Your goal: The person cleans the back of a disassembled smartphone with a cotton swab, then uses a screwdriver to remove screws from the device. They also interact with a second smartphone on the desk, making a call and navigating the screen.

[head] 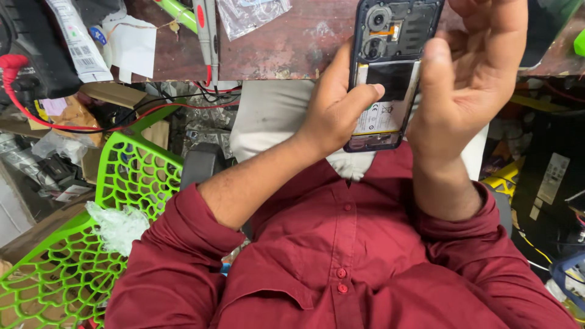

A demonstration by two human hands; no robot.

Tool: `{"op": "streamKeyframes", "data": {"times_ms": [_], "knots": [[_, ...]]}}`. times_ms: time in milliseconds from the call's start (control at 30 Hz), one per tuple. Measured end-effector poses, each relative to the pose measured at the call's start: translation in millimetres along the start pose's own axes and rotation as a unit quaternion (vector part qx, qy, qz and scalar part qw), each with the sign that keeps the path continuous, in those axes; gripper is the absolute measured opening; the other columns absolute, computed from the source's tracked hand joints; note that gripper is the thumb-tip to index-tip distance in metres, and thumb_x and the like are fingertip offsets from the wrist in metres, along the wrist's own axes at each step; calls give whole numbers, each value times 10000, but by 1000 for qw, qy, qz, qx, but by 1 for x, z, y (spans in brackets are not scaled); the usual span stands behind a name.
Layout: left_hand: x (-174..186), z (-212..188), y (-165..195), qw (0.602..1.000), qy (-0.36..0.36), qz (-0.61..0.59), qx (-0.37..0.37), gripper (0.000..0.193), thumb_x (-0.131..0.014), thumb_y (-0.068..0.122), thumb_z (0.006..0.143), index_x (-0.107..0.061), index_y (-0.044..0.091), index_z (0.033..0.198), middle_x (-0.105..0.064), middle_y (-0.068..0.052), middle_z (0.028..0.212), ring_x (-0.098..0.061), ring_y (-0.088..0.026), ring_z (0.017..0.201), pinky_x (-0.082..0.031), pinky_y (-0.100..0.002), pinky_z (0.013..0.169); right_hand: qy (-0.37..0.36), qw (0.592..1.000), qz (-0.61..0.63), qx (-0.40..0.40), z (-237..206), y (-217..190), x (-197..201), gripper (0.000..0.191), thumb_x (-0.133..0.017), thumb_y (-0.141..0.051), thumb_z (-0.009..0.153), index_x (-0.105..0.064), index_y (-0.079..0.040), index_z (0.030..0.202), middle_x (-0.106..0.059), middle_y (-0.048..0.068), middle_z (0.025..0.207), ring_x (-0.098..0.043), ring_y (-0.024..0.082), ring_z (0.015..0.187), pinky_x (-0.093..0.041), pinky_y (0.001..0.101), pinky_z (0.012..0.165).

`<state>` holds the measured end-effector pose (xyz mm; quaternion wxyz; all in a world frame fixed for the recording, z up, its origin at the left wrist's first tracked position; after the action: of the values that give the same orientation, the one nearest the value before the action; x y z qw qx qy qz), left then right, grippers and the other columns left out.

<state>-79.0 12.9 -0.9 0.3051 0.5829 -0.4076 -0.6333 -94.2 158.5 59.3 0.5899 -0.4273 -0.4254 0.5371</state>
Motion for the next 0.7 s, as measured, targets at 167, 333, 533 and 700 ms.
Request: {"op": "streamKeyframes", "data": {"times_ms": [167, 333, 533, 700], "knots": [[5, -2, 3, 1000, 4, 12, -1, 511, -553, 2, 1029, -392, -29, 1513, -611, -99, 1336, -598, -144, 1237, -478, -302, 1134, -35, 992, 82, -86, 20, -5, -26, 608, -679, 170, 1098, -338, 8, 1574, -574, 132, 1382, -603, 150, 1143, -502, 254, 988], [3, -3, 3, 1000, 6, -1, -1, 508, -548, -11, 1032, -395, -30, 1516, -620, -105, 1318, -595, -145, 1183, -499, -307, 1118, -2, 969, 167, -184, 28, -1, -29, 597, -658, 158, 978, -402, 82, 1512, -643, 171, 1330, -653, 154, 1097, -540, 246, 976], [3, -5, 7, 1000, 6, 17, -4, 518, -550, -9, 1028, -386, -15, 1520, -614, -96, 1319, -608, -145, 1220, -489, -298, 1124, 6, 973, 154, -170, 28, 6, -25, 528, -696, 154, 1022, -452, 73, 1483, -666, 171, 1237, -636, 149, 1013, -522, 237, 899], [4, -7, 10, 996, 16, 83, 0, 480, -578, 19, 1018, -437, -21, 1475, -659, -110, 1251, -628, -146, 1123, -524, -298, 1070, -14, 981, 134, -138, 26, 8, -22, 432, -733, 136, 1067, -485, 49, 1410, -658, 128, 1147, -624, 130, 954, -502, 219, 858]]}}
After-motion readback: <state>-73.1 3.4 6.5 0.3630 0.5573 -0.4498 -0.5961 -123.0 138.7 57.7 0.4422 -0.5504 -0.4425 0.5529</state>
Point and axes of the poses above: each hand's wrist, its own z-axis towards the middle knuckle, its own x-axis out of the back of the hand, y = z × x, the point moved 8 cm from there along z, towards the middle knuckle
